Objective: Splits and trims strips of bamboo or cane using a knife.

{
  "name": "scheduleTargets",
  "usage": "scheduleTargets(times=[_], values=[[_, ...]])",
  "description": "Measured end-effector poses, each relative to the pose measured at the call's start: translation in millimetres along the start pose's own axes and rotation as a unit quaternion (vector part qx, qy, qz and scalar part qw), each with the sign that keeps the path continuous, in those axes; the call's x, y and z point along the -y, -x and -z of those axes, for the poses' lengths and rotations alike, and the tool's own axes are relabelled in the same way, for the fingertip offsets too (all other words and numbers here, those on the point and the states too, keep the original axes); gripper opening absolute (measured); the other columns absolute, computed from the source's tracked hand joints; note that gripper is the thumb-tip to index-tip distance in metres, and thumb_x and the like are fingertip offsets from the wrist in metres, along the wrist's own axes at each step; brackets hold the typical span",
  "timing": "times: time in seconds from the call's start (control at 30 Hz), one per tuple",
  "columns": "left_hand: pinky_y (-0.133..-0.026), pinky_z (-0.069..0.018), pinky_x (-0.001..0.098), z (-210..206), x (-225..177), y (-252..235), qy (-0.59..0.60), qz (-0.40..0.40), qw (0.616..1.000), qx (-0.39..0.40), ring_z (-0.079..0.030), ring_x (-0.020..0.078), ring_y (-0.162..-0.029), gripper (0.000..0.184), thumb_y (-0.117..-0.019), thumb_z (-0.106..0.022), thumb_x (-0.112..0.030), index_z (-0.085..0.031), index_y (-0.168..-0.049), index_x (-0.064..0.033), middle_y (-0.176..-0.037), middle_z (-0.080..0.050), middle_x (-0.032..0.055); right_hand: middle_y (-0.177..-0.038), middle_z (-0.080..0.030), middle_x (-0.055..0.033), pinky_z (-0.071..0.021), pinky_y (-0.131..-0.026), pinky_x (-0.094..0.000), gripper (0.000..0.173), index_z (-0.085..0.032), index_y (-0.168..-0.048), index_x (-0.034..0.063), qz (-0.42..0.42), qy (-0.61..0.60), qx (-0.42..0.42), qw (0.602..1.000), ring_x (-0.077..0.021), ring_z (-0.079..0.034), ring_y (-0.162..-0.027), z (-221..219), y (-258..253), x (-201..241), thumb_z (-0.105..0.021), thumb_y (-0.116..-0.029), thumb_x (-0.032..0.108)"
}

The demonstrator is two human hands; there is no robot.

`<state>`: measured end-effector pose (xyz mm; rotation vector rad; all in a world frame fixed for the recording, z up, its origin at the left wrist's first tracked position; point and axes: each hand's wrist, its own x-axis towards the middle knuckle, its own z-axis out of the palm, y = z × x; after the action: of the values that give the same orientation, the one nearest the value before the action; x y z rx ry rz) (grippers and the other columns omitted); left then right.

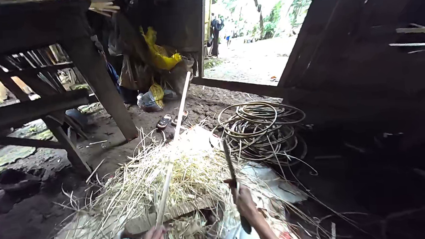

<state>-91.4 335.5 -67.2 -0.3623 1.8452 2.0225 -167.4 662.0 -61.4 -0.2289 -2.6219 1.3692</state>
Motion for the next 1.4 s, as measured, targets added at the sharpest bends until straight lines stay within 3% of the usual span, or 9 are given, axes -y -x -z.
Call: scheduleTargets(times=[0.17,0.3,0.4,0.57,0.73,0.9,1.17,1.23,1.4], values=[[-0.050,-0.0354,0.0242,-27.0,-19.4,-20.4,-0.159,-0.020,0.987,-0.025,-0.036,0.0066,-0.052,0.035,-0.1126,-0.035,-0.023,-0.058,-0.124,0.0013,-0.069,-0.042,-0.0027,-0.101,-0.073,-0.0244,-0.0518,-0.085,-0.0631,0.036,-0.060,-0.138,0.0073,0.035,0.212,0.167,0.962,-0.0459,-0.070,-0.096,-69.8,30.8,75.6,-0.043,-0.1082,0.018],[-0.085,-0.0499,0.0437,-32.3,-46.0,-15.9,-0.306,-0.065,0.949,-0.032,-0.060,0.0265,-0.087,0.038,-0.1112,-0.035,-0.016,-0.059,-0.127,0.0071,-0.099,-0.064,0.0191,-0.109,-0.071,-0.0263,-0.0517,-0.084,-0.0627,0.041,-0.055,-0.143,0.0041,0.116,0.278,0.217,0.929,-0.0477,-0.070,-0.099,-105.3,58.2,113.6,-0.046,-0.1033,0.008],[-0.102,-0.0470,0.0504,-36.1,-57.6,-7.7,-0.357,-0.071,0.930,-0.049,-0.064,0.0372,-0.112,0.037,-0.1110,-0.036,-0.014,-0.059,-0.127,0.0107,-0.116,-0.065,0.0285,-0.105,-0.072,-0.0276,-0.0533,-0.078,-0.0623,0.039,-0.061,-0.137,0.0002,0.160,0.272,0.160,0.935,-0.0482,-0.071,-0.092,-119.9,62.8,111.8,-0.052,-0.0990,0.003],[-0.096,-0.0499,0.0502,-40.2,-59.2,-3.7,-0.392,-0.074,0.915,-0.058,-0.066,0.0357,-0.104,0.040,-0.1132,-0.034,-0.023,-0.056,-0.130,0.0058,-0.109,-0.066,0.0253,-0.091,-0.072,-0.0286,-0.0545,-0.070,-0.0612,0.027,-0.069,-0.119,-0.0050,0.221,0.250,0.063,0.941,-0.0489,-0.072,-0.082,-128.2,38.2,96.3,-0.053,-0.0967,-0.001],[-0.091,-0.0516,0.0488,-41.1,-43.2,7.8,-0.378,-0.050,0.923,-0.046,-0.065,0.0338,-0.096,0.040,-0.1131,-0.036,-0.025,-0.055,-0.131,0.0051,-0.104,-0.065,0.0230,-0.101,-0.070,-0.0301,-0.0513,-0.077,-0.0664,0.033,-0.060,-0.134,0.0004,0.113,0.288,0.101,0.945,-0.0521,-0.069,-0.092,-117.7,-6.7,95.6,-0.048,-0.1045,0.005],[-0.085,-0.0518,0.0453,-34.3,-25.4,27.8,-0.359,-0.055,0.931,-0.040,-0.063,0.0297,-0.087,0.037,-0.1125,-0.037,-0.023,-0.058,-0.126,0.0049,-0.096,-0.064,0.0200,-0.103,-0.070,-0.0309,-0.0499,-0.079,-0.0688,0.031,-0.057,-0.134,0.0013,0.049,0.314,0.095,0.944,-0.0540,-0.068,-0.097,-112.4,-44.4,92.2,-0.044,-0.1071,0.008],[-0.083,-0.0512,0.0431,-20.6,-12.2,26.6,-0.338,-0.026,0.940,-0.037,-0.061,0.0267,-0.083,0.037,-0.1126,-0.036,-0.022,-0.058,-0.126,0.0045,-0.092,-0.062,0.0168,-0.095,-0.071,-0.0288,-0.0518,-0.075,-0.0659,0.026,-0.059,-0.127,-0.0014,0.079,0.309,0.127,0.939,-0.0513,-0.070,-0.090,-122.2,-9.7,100.8,-0.048,-0.1048,0.007],[-0.083,-0.0515,0.0437,-16.2,-12.7,27.9,-0.335,-0.030,0.941,-0.036,-0.062,0.0270,-0.083,0.037,-0.1125,-0.037,-0.022,-0.058,-0.128,0.0046,-0.093,-0.063,0.0175,-0.104,-0.071,-0.0290,-0.0506,-0.081,-0.0674,0.031,-0.063,-0.132,0.0005,0.109,0.296,0.137,0.939,-0.0517,-0.069,-0.097,-119.1,-9.7,94.4,-0.050,-0.1047,0.008],[-0.069,-0.0472,0.0346,-13.1,-11.0,27.6,-0.304,-0.028,0.952,-0.013,-0.051,0.0170,-0.069,0.036,-0.1126,-0.036,-0.021,-0.060,-0.124,0.0026,-0.082,-0.055,0.0079,-0.101,-0.069,-0.0319,-0.0507,-0.078,-0.0680,0.030,-0.054,-0.134,-0.0017,0.030,0.310,0.098,0.945,-0.0543,-0.068,-0.096,-111.5,-40.1,89.0,-0.046,-0.1055,0.006]])
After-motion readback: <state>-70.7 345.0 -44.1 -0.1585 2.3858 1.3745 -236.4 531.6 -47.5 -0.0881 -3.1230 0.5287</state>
